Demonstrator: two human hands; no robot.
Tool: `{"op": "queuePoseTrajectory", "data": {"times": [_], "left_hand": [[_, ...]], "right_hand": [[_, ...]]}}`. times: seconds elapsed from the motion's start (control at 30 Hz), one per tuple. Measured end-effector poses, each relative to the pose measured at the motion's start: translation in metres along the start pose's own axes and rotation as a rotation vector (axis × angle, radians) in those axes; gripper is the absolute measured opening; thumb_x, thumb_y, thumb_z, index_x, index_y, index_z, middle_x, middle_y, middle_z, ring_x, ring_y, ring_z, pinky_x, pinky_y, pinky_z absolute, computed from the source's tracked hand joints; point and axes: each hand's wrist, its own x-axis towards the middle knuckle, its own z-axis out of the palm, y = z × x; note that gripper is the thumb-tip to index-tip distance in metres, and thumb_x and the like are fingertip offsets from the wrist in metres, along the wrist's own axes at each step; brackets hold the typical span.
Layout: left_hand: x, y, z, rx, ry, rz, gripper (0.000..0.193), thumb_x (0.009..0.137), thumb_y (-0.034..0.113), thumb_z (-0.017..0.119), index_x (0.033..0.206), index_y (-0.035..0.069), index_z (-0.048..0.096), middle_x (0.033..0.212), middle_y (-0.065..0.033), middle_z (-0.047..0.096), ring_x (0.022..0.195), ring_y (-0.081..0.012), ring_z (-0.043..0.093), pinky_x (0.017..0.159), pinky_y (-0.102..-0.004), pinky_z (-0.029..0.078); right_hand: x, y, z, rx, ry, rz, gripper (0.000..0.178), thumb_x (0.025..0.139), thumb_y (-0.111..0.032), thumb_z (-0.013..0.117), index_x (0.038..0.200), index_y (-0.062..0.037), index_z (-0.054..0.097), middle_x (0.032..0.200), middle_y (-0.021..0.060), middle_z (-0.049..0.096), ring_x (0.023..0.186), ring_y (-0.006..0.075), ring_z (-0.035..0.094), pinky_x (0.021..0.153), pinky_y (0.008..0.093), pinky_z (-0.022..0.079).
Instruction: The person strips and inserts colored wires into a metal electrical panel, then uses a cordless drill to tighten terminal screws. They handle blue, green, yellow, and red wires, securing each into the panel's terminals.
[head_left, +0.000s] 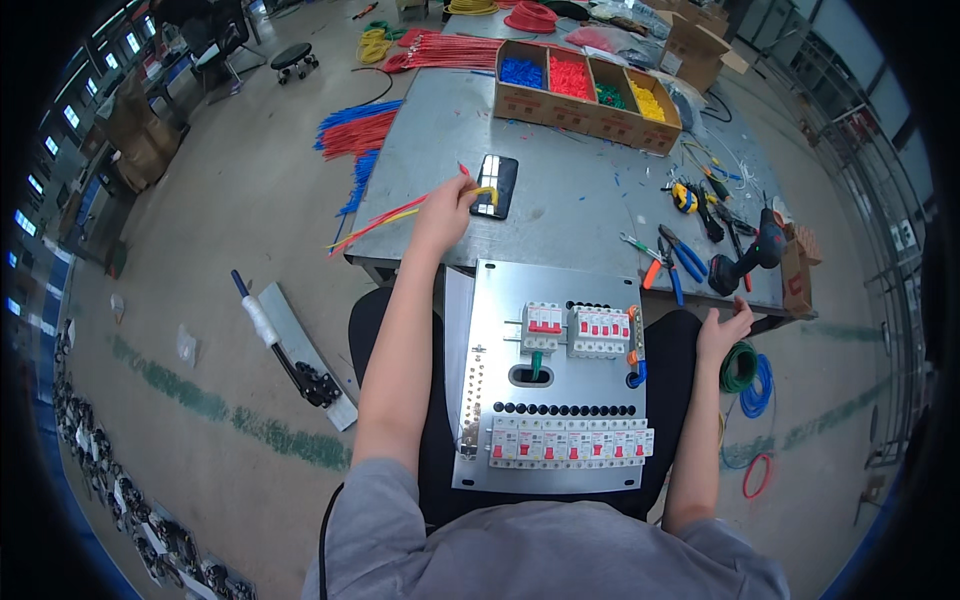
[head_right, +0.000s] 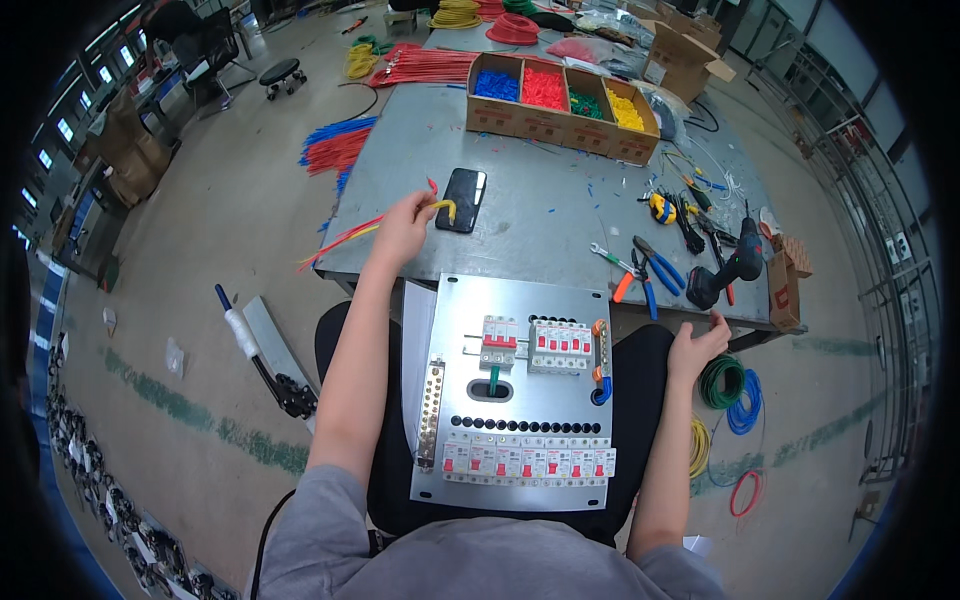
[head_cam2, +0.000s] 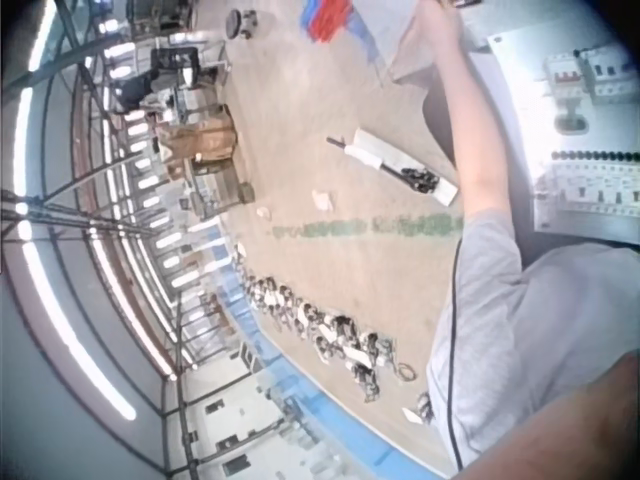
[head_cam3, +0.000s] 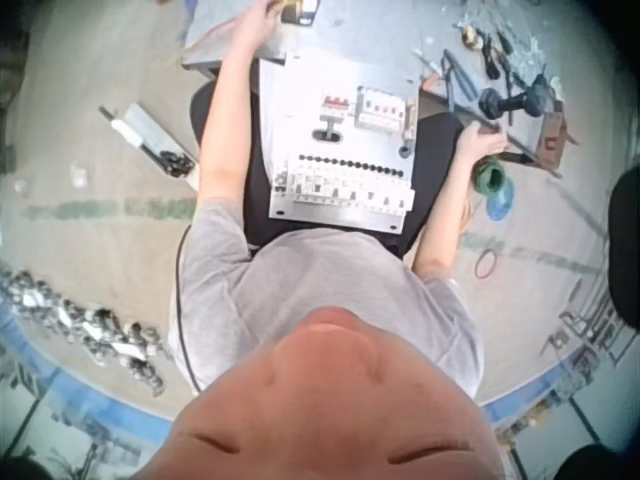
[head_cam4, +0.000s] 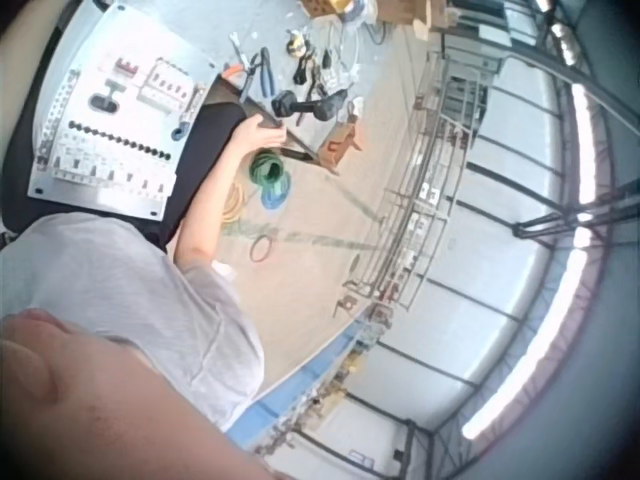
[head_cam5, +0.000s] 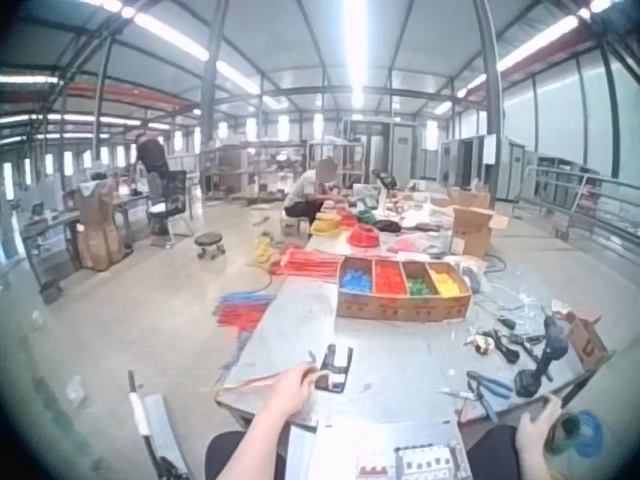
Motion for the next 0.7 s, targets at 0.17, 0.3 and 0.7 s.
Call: {"op": "queuePoseTrajectory", "data": {"times": [0.17, 0.3, 0.7], "left_hand": [[-0.015, 0.096, -0.034, -0.319, 0.214, 0.314, 0.019, 0.106, 0.007, 0.063, 0.121, 0.0, 0.071, 0.097, -0.0101, 0.073, 0.084, -0.0195, 0.066, 0.078, -0.0305, 0.052], [-0.048, 0.181, -0.068, -0.44, 0.295, 0.495, 0.02, 0.107, 0.006, 0.062, 0.125, 0.0, 0.07, 0.096, -0.0098, 0.071, 0.08, -0.0183, 0.063, 0.075, -0.0284, 0.051], [-0.113, 0.268, -0.085, -1.473, -0.26, 0.195, 0.036, 0.119, 0.025, 0.046, 0.141, 0.0, 0.058, 0.087, 0.0013, 0.049, 0.067, -0.0045, 0.036, 0.062, -0.0222, 0.033]], "right_hand": [[0.002, 0.001, 0.004, 0.002, -0.102, -0.024, 0.044, 0.088, -0.005, 0.07, 0.13, -0.0006, 0.058, 0.127, 0.0167, 0.059, 0.124, 0.0345, 0.051, 0.111, 0.0471, 0.039], [0.005, 0.002, -0.001, 0.148, -0.106, 0.035, 0.036, 0.09, -0.003, 0.07, 0.126, -0.0017, 0.063, 0.117, 0.0112, 0.064, 0.113, 0.0259, 0.058, 0.104, 0.0401, 0.046], [-0.056, -0.3, -0.121, 0.61, -1.341, -0.5, 0.038, 0.099, -0.019, 0.076, 0.132, -0.0035, 0.065, 0.089, 0.0098, 0.068, 0.08, 0.024, 0.067, 0.075, 0.0377, 0.054]]}}
